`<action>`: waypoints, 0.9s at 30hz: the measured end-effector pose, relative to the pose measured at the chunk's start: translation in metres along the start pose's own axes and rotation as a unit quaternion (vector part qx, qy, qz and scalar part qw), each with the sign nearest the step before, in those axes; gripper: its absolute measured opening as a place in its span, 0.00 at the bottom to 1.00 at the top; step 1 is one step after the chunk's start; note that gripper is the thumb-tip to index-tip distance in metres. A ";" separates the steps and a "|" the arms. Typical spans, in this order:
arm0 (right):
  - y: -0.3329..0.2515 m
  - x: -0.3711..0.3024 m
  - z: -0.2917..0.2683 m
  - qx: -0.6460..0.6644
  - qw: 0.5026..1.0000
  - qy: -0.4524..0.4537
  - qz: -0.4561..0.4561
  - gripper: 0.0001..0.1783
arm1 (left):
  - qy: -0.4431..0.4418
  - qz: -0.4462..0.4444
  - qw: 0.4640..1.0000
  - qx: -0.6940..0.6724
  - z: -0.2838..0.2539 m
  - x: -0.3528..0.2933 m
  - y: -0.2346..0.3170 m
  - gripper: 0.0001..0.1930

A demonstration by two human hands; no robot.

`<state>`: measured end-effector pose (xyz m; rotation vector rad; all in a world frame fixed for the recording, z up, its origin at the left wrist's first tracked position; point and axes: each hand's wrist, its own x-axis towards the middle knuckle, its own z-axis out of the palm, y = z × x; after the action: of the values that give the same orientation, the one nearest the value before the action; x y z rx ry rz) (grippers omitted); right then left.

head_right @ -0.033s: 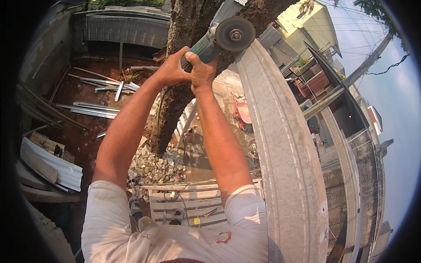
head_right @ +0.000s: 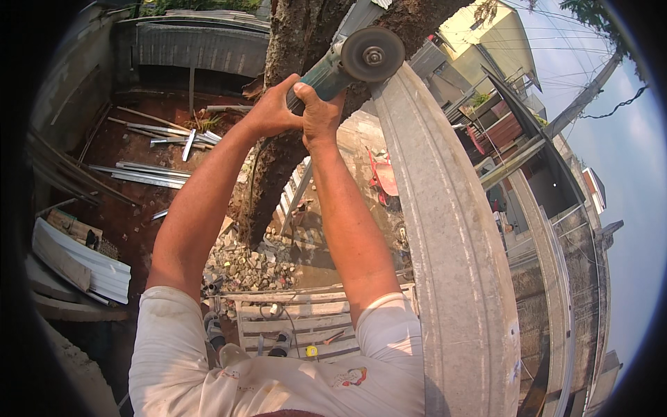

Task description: The person measures a curved metal rail with a tape measure and marks it with a pen. Then, using an angle grinder, the person cuts the metal rail at the marked points.

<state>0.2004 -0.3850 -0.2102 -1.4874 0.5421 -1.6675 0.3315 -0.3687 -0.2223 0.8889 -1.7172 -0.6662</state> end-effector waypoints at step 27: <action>0.006 -0.011 -0.002 0.007 1.000 -0.002 0.010 0.33 | 0.041 0.018 0.999 0.002 0.010 -0.011 -0.011 0.44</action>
<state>0.1996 -0.3802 -0.2214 -1.4707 0.5394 -1.6489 0.3269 -0.3663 -0.2399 0.8746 -1.6575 -0.5959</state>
